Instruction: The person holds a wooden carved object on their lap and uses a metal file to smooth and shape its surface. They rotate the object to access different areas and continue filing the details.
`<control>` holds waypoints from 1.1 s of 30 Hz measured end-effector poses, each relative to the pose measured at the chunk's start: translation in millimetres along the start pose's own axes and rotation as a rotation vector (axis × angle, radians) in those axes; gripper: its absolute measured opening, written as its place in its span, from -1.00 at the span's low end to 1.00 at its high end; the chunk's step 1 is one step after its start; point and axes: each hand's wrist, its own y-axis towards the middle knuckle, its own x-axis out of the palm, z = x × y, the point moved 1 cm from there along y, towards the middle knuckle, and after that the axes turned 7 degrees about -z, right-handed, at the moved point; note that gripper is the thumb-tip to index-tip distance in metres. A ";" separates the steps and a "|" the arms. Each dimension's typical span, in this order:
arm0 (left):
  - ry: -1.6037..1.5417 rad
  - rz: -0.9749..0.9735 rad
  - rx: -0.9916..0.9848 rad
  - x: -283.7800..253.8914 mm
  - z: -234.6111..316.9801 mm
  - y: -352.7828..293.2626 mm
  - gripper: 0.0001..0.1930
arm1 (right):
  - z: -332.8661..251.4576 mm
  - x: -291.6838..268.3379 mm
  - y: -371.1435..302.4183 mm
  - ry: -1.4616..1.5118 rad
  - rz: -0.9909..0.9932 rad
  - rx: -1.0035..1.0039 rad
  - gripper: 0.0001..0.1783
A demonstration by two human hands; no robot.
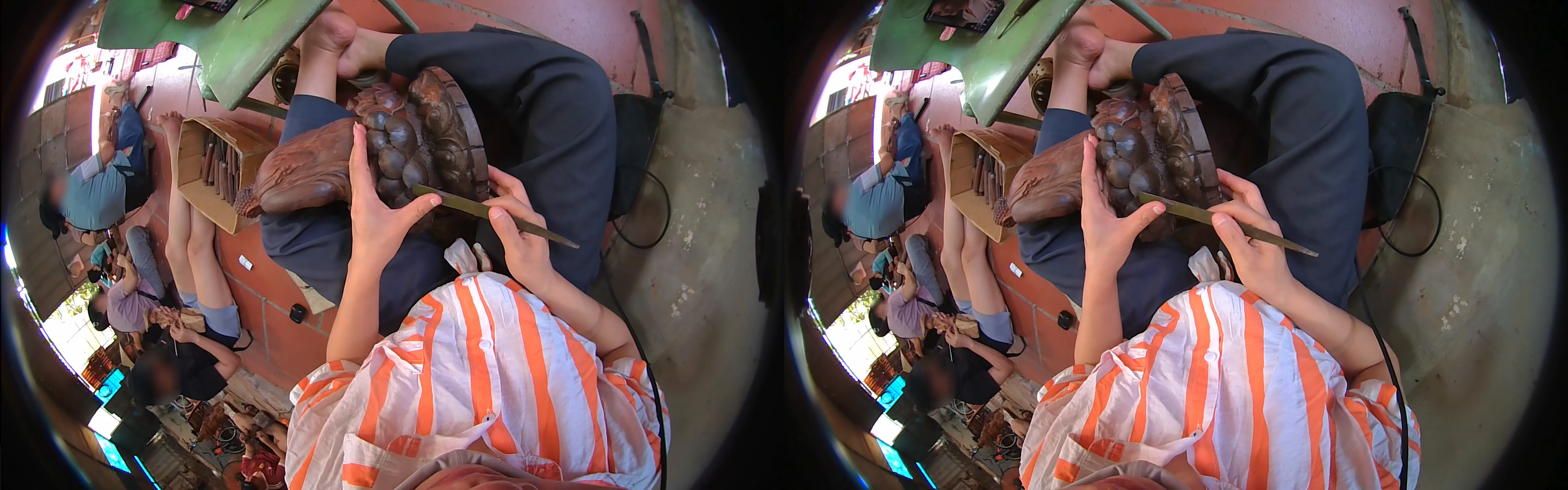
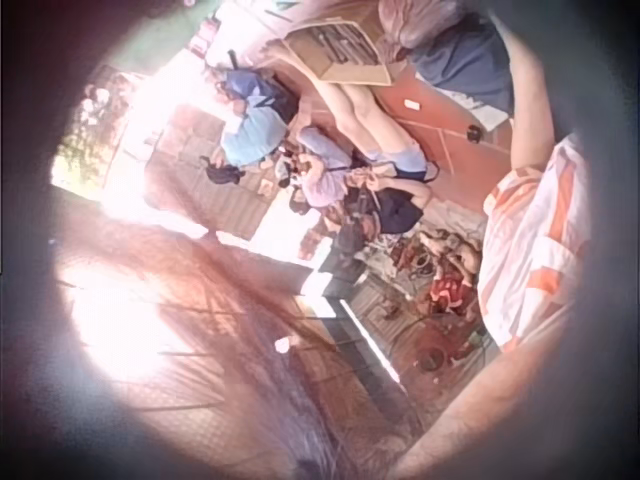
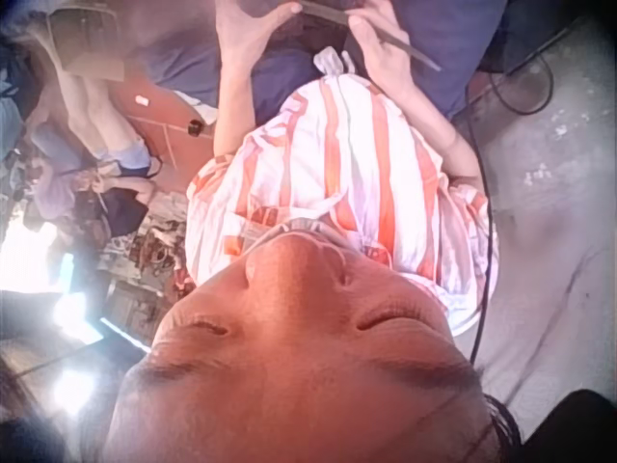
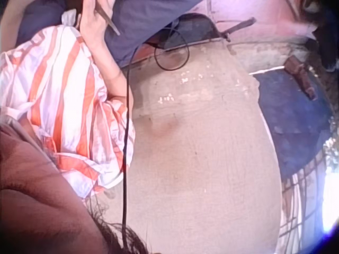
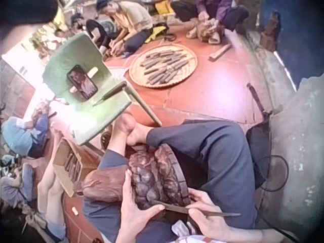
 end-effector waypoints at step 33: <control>0.244 0.072 0.057 4.8 9.4 1.1 0.19 | 1.4 -5.7 -4.4 0.150 -0.015 -0.006 -0.71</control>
